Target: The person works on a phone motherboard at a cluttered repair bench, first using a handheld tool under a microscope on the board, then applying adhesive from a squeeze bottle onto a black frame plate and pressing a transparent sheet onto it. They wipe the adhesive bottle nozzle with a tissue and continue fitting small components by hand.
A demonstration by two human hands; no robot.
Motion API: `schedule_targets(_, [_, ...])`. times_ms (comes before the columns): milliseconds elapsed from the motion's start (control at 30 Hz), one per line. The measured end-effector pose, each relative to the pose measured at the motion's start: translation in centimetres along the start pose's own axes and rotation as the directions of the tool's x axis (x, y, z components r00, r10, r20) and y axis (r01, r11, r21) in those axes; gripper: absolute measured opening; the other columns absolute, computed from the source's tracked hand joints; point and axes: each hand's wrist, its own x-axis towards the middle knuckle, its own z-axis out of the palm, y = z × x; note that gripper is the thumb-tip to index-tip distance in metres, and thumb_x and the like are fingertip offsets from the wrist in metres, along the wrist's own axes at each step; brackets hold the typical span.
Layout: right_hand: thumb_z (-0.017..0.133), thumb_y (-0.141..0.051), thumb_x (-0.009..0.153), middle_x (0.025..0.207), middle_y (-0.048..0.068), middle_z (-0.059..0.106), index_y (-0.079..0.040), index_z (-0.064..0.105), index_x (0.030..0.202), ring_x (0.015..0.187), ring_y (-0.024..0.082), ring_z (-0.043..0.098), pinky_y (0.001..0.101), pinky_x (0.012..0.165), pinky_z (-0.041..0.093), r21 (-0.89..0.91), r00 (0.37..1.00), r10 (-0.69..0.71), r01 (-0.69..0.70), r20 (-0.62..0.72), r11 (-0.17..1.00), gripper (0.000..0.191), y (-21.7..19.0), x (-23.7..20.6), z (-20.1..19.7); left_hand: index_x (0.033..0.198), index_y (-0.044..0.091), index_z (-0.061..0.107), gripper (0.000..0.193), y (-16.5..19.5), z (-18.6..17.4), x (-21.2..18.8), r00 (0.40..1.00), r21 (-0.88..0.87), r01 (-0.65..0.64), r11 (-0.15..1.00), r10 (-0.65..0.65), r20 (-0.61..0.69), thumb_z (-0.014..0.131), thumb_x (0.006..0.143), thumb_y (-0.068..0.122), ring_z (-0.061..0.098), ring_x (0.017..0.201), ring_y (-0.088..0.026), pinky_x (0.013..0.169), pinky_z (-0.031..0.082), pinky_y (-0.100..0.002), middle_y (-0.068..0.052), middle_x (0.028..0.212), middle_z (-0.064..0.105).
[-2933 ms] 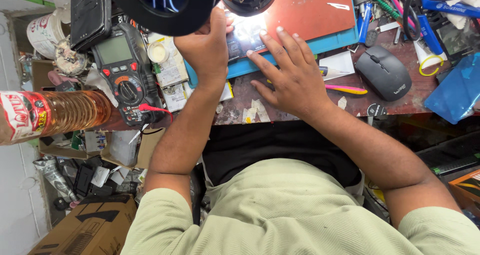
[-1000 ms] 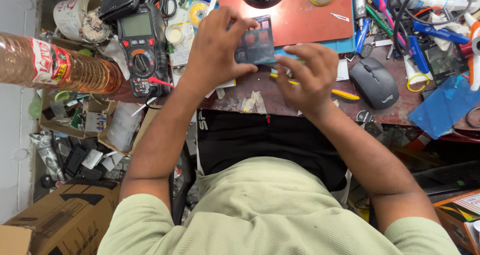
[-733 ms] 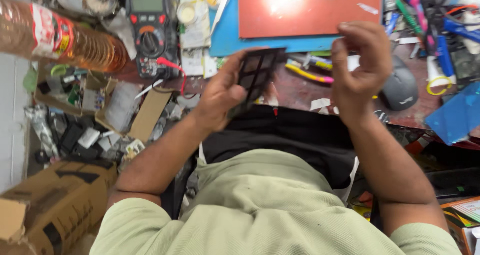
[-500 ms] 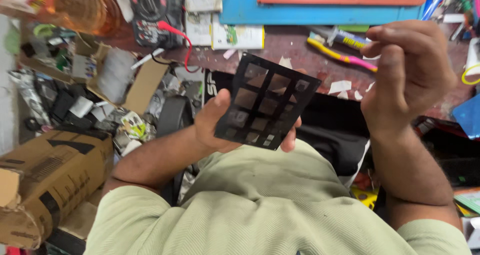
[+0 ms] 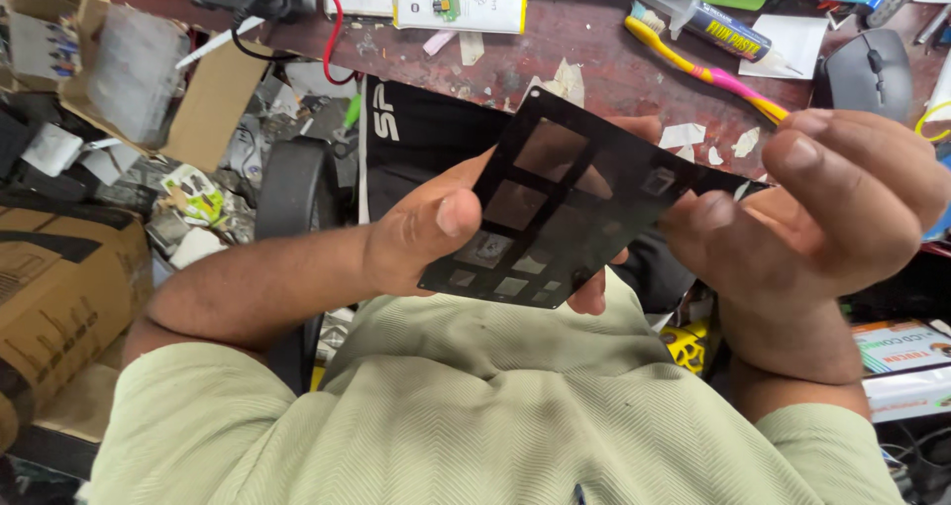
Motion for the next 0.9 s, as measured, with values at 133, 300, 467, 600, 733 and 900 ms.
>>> schedule_targets(133, [0.081,-0.032,0.096,0.122,0.005,0.044,-0.023,0.053,0.13,0.111,0.028,0.05,0.0455,0.087,0.055,0.039,0.993,-0.005,0.01,-0.116,0.999,0.045,0.6,0.1,1.3,0.165,0.0,0.014,0.107,-0.6,-0.3,-0.1,1.0,0.031,-0.009,0.999,0.009,0.006,0.064,0.1,0.068,0.067,0.107,-0.025,0.096,0.056,-0.038,-0.016,0.135,0.056])
schedule_targets(300, [0.083,-0.029,0.098,0.125,0.003,0.043,-0.028,0.064,0.132,0.111,0.029,0.049,0.0463,0.089,0.054,-0.078,0.988,-0.14,0.136,-0.057,0.988,0.039,1.3,-0.7,0.8,0.163,-0.003,0.02,0.097,-1.3,-1.0,-0.5,0.999,-0.001,0.017,1.0,-0.017,0.031,0.06,0.107,0.065,0.066,0.109,-0.026,0.098,0.056,-0.039,-0.019,0.129,0.057])
schedule_targets(467, [0.077,-0.031,0.095,0.124,0.003,0.048,-0.037,0.066,0.131,0.108,0.028,0.052,0.0431,0.082,0.056,-0.096,0.953,-0.261,0.249,-0.151,0.964,0.038,2.2,-0.9,0.9,0.166,-0.002,0.018,0.099,-1.7,-1.4,-0.4,0.998,-0.051,0.005,0.999,-0.002,0.059,0.059,0.107,0.065,0.065,0.109,-0.027,0.097,0.056,-0.04,-0.018,0.127,0.056])
schedule_targets(600, [0.073,-0.027,0.105,0.138,0.007,0.043,-0.028,0.044,0.15,0.114,0.03,0.053,0.0473,0.09,0.053,-0.011,0.986,-0.054,0.053,-0.16,0.999,0.054,2.2,-0.8,1.2,0.166,0.001,0.017,0.1,-1.6,-1.6,0.0,0.998,-0.061,-0.018,0.998,0.021,0.052,0.059,0.104,0.067,0.068,0.111,-0.029,0.096,0.057,-0.042,-0.018,0.126,0.056])
schedule_targets(733, [0.077,-0.013,0.103,0.129,0.017,0.056,-0.018,0.046,0.156,0.097,0.03,0.06,0.0392,0.079,0.049,0.189,0.974,0.186,-0.16,-0.13,0.969,0.061,1.7,-0.6,1.6,0.166,0.004,0.022,0.1,-1.0,-1.3,0.4,0.998,-0.001,-0.066,0.998,0.066,-0.018,0.068,0.1,0.065,0.066,0.105,-0.027,0.096,0.057,-0.041,-0.017,0.125,0.057])
schedule_targets(900, [0.071,-0.015,0.104,0.102,0.022,0.071,-0.004,0.048,0.15,0.08,0.024,0.068,0.0319,0.073,0.057,0.834,0.622,0.704,-0.547,0.343,0.077,0.052,-0.6,-0.6,1.8,0.159,0.014,0.033,0.097,0.1,-1.1,0.6,0.863,0.983,-0.112,0.144,0.504,0.024,0.091,0.089,0.048,0.061,0.11,-0.023,0.098,0.052,-0.036,-0.01,0.13,0.055])
